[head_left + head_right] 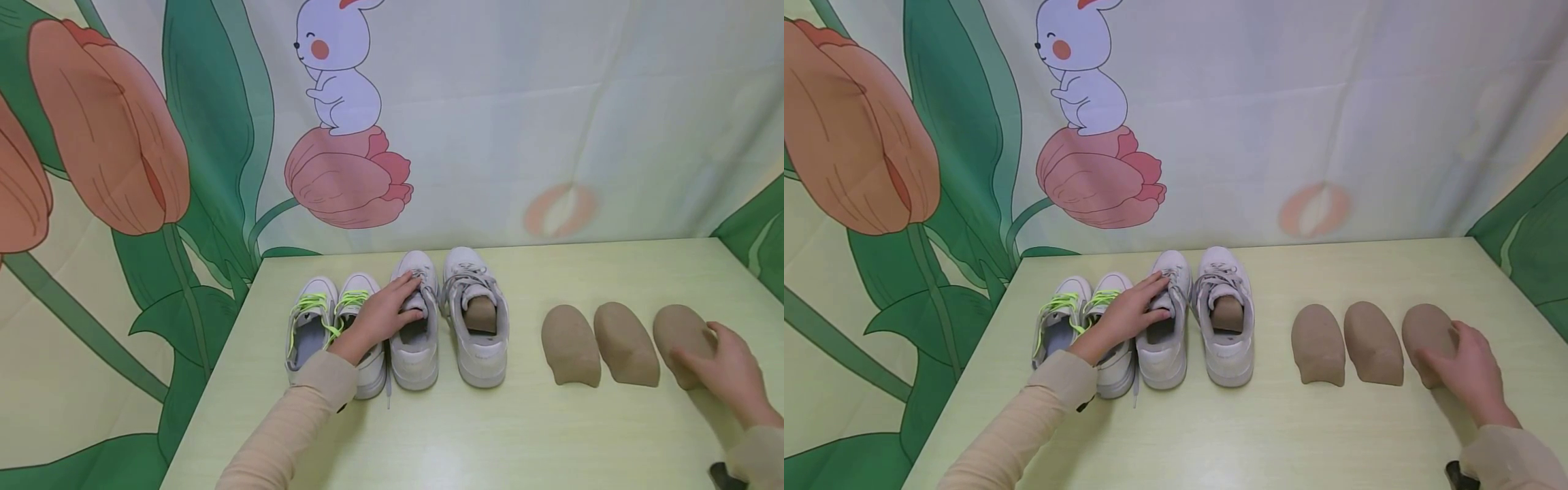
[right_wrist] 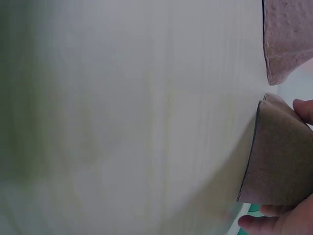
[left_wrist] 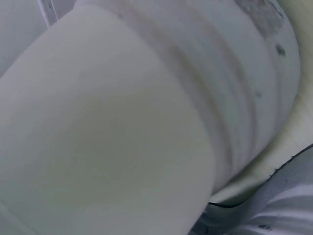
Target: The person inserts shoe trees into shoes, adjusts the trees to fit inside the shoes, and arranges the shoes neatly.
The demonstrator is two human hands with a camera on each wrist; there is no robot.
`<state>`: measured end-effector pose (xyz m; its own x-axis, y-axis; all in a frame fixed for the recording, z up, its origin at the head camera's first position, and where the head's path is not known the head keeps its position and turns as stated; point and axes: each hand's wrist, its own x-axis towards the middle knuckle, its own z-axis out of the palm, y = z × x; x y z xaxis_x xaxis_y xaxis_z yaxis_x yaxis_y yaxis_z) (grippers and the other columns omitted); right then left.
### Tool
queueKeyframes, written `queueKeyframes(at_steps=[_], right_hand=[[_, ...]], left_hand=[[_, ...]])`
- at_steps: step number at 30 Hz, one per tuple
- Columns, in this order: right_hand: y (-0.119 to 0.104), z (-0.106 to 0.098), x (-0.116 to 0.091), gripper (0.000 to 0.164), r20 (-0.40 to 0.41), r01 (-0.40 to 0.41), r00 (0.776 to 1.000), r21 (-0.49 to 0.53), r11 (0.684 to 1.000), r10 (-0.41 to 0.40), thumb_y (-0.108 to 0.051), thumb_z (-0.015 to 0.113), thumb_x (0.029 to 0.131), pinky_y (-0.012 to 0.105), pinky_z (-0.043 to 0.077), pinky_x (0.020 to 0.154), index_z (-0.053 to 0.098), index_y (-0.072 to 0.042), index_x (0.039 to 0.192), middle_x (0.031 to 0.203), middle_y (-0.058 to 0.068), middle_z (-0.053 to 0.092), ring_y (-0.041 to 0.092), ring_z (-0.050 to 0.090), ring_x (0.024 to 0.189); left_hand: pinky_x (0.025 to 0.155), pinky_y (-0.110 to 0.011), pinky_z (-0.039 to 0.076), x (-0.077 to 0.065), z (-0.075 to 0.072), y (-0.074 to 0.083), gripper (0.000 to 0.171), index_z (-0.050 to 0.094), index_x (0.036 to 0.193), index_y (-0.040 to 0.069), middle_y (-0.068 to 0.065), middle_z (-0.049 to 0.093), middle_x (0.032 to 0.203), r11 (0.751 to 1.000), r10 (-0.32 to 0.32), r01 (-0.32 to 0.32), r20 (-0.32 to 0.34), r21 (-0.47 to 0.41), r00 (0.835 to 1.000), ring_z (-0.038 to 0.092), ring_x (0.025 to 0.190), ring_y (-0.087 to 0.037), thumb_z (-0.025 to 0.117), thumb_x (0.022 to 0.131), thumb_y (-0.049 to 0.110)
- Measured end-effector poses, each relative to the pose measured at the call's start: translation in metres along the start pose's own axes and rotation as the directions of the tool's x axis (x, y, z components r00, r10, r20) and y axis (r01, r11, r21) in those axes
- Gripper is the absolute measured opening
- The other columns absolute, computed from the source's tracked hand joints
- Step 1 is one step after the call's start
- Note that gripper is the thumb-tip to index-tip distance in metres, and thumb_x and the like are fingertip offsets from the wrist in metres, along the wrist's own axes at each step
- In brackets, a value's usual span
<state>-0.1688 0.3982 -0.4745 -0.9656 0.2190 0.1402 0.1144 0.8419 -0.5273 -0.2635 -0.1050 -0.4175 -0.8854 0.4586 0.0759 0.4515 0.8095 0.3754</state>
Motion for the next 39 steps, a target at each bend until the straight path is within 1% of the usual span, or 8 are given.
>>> queueKeyframes(at_steps=[5, 10, 14, 21, 24, 31, 35, 39], right_hand=[[-0.002, -0.001, -0.002, 0.079, 0.0, 0.017, 1.0, -0.002, 1.0, -0.017, -0.035, 0.06, 0.08, 0.063, 0.024, 0.083, 0.023, 0.017, 0.129, 0.121, 0.042, 0.032, 0.056, 0.029, 0.108], [-0.001, 0.0, -0.002, 0.084, 0.022, 0.019, 1.0, -0.043, 0.999, -0.018, -0.035, 0.063, 0.078, 0.064, 0.024, 0.084, 0.021, 0.018, 0.129, 0.122, 0.042, 0.029, 0.056, 0.027, 0.11], [0.0, 0.001, -0.002, 0.085, 0.053, 0.005, 0.999, -0.076, 0.997, -0.001, -0.038, 0.062, 0.079, 0.064, 0.023, 0.085, 0.021, 0.016, 0.13, 0.123, 0.042, 0.028, 0.056, 0.026, 0.111], [-0.001, -0.003, -0.004, 0.079, 0.111, 0.013, 0.994, -0.137, 0.99, 0.003, -0.045, 0.056, 0.082, 0.066, 0.026, 0.079, 0.027, 0.01, 0.13, 0.12, 0.045, 0.027, 0.061, 0.031, 0.101], [-0.003, -0.005, -0.005, 0.076, 0.115, 0.0, 0.993, -0.15, 0.989, 0.017, -0.046, 0.054, 0.082, 0.067, 0.025, 0.081, 0.03, 0.009, 0.129, 0.119, 0.049, 0.024, 0.064, 0.029, 0.101], [-0.005, -0.01, -0.007, 0.071, 0.075, 0.02, 0.997, -0.158, 0.987, -0.008, -0.044, 0.055, 0.083, 0.067, 0.028, 0.079, 0.036, 0.012, 0.124, 0.116, 0.05, 0.027, 0.064, 0.032, 0.098], [-0.008, -0.014, -0.006, 0.072, 0.077, 0.023, 0.997, -0.156, 0.987, -0.011, -0.044, 0.054, 0.083, 0.067, 0.027, 0.08, 0.036, 0.012, 0.124, 0.118, 0.051, 0.024, 0.065, 0.03, 0.099], [-0.01, -0.016, -0.004, 0.073, 0.08, 0.017, 0.997, -0.162, 0.987, -0.004, -0.045, 0.053, 0.083, 0.068, 0.026, 0.08, 0.034, 0.011, 0.126, 0.119, 0.05, 0.023, 0.065, 0.029, 0.099]], left_hand=[[0.103, -0.04, 0.03, -0.001, 0.0, 0.0, 0.063, 0.031, 0.138, 0.019, -0.002, 0.024, 0.146, 1.0, -0.013, 0.013, 0.0, -0.003, 1.0, 0.027, 0.132, -0.02, 0.057, 0.083, 0.038], [0.102, -0.041, 0.031, -0.003, 0.0, 0.001, 0.065, 0.031, 0.138, 0.02, -0.002, 0.024, 0.146, 1.0, -0.012, 0.012, -0.007, -0.002, 1.0, 0.028, 0.132, -0.021, 0.059, 0.082, 0.038], [0.1, -0.041, 0.033, -0.004, 0.001, 0.0, 0.064, 0.033, 0.137, 0.019, -0.004, 0.027, 0.145, 1.0, 0.021, -0.021, -0.041, 0.014, 0.999, 0.03, 0.13, -0.021, 0.061, 0.081, 0.034], [0.1, -0.038, 0.034, -0.004, 0.004, -0.003, 0.061, 0.038, 0.134, 0.018, -0.005, 0.033, 0.142, 0.997, 0.064, -0.06, -0.11, 0.04, 0.992, 0.035, 0.128, -0.021, 0.064, 0.079, 0.029], [0.099, -0.037, 0.035, -0.004, 0.004, -0.002, 0.056, 0.043, 0.13, 0.017, -0.005, 0.034, 0.141, 0.997, 0.07, -0.065, -0.13, 0.046, 0.989, 0.036, 0.127, -0.02, 0.065, 0.079, 0.029], [0.098, -0.035, 0.037, -0.004, 0.005, -0.002, 0.042, 0.054, 0.116, 0.016, -0.003, 0.039, 0.138, 0.996, 0.081, -0.071, -0.171, 0.061, 0.982, 0.04, 0.125, -0.018, 0.066, 0.078, 0.029], [0.096, -0.035, 0.038, -0.004, 0.005, -0.001, 0.033, 0.056, 0.106, 0.015, -0.004, 0.042, 0.136, 0.996, 0.083, -0.074, -0.182, 0.055, 0.98, 0.041, 0.123, -0.019, 0.067, 0.077, 0.029], [0.095, -0.035, 0.039, -0.004, 0.005, -0.001, 0.029, 0.056, 0.1, 0.014, -0.005, 0.043, 0.135, 0.995, 0.09, -0.082, -0.191, 0.054, 0.977, 0.042, 0.123, -0.019, 0.067, 0.077, 0.028]])
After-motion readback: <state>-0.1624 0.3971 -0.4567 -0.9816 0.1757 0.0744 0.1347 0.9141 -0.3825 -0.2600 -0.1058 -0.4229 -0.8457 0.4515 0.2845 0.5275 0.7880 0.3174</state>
